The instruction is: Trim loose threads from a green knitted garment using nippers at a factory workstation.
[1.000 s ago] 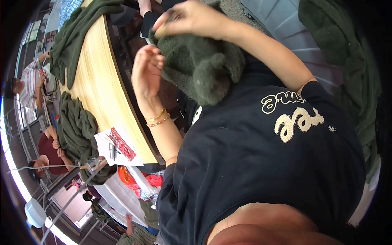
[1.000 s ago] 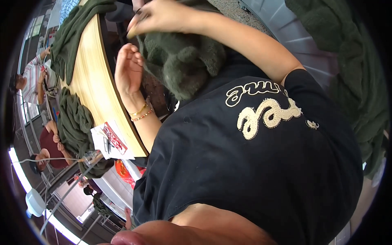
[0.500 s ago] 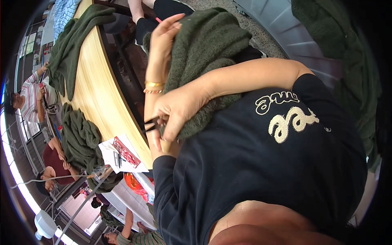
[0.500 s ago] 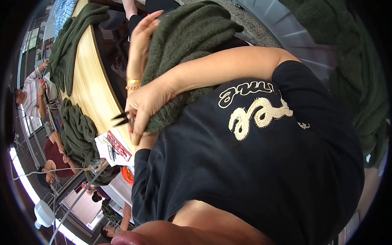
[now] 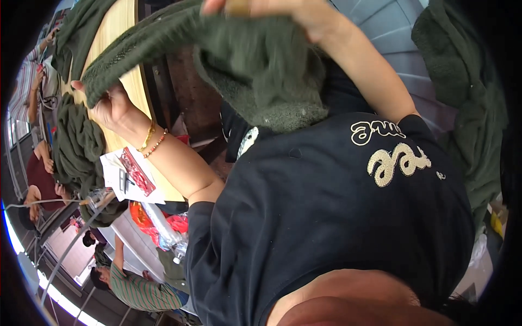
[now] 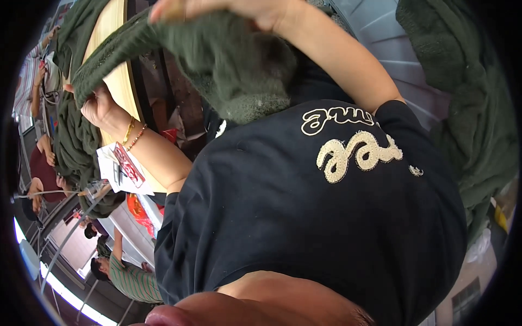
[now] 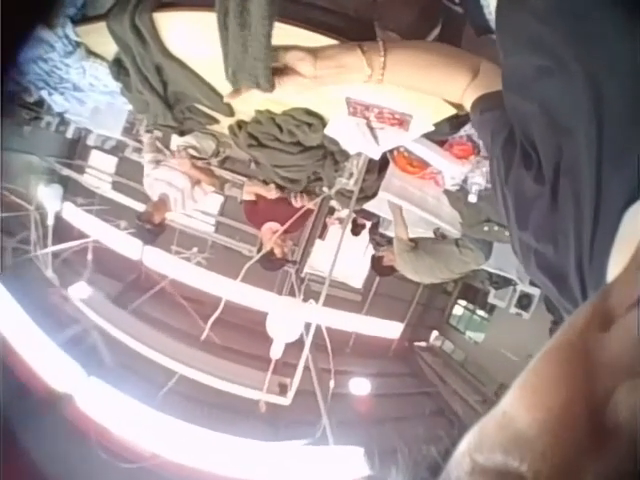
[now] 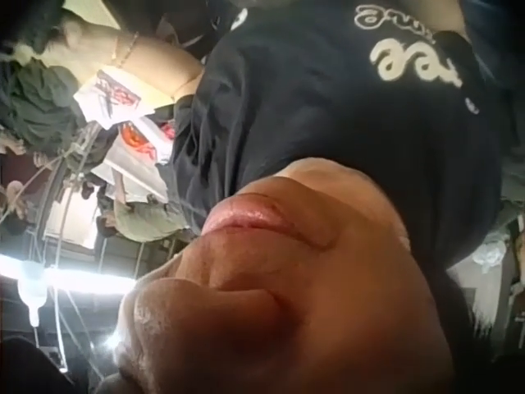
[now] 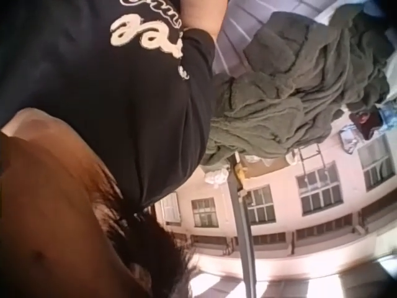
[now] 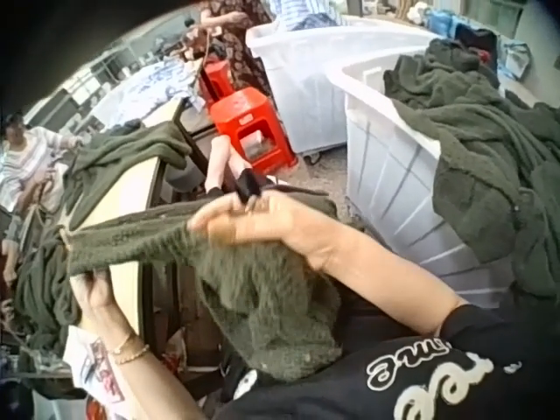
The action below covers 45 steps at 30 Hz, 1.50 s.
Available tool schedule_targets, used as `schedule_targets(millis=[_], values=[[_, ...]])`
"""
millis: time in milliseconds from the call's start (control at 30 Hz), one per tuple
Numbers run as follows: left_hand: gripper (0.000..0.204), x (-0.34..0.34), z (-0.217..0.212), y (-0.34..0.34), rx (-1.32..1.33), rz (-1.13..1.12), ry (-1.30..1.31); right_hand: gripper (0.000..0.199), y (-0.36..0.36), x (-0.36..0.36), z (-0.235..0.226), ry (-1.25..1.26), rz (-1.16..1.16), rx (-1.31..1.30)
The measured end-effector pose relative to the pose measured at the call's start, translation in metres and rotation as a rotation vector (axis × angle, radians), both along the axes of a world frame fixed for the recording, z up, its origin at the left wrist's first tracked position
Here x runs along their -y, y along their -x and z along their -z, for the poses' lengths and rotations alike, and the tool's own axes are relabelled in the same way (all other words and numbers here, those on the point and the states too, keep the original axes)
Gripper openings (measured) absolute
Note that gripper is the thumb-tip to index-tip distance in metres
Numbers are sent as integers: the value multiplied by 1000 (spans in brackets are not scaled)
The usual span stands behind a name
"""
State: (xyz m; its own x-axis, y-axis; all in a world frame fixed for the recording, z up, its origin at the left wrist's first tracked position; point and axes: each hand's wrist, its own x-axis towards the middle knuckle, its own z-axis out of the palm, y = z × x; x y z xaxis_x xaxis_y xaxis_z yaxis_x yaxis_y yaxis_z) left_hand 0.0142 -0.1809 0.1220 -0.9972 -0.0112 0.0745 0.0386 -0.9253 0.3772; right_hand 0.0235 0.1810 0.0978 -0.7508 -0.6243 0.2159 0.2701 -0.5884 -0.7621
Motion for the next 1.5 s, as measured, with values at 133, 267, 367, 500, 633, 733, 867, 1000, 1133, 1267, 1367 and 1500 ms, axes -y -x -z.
schedule_targets(millis=[133, 267, 367, 500, 633, 733, 867, 1000, 1133, 1267, 1367, 1500], values=[[29, 8, 63, 20, -99, -16, 270, 12, 34, -7, -3, 391, -5, 528], [43, -87, 89, -3, 69, 25, 730, 12, 68, 3, 33, 416, 93, 525], [36, -143, 68, -37, 32, 244, 949, 11, 56, 12, 6, 884, -441, 1046], [30, -162, 51, -63, -86, 442, 1166, 10, 50, 9, 19, 395, 175, 577], [31, -171, 49, -69, -60, 471, 1123, 14, 78, 1, 42, 619, -129, 586], [53, -164, 52, -74, -58, 456, 1212, 14, 72, 10, 33, 605, -17, 748], [78, -157, 49, -74, -67, 442, 1198, 9, 76, 18, 17, 280, 71, 244], [77, -155, 38, -71, -475, 387, 1501, 17, 95, 2, -49, 93, 118, 319], [46, -155, 43, -60, -284, 315, 1361, 15, 141, -57, -113, 85, 108, 89], [27, -105, 1, -62, -196, -118, 1303, 11, 191, -10, -189, 349, -216, 38], [39, -87, -20, -40, -138, -286, 974, 13, 263, -48, -246, 507, -310, -273], [59, -75, -48, -35, -183, -389, 1057, 12, 166, -6, -340, 239, 586, -486]])
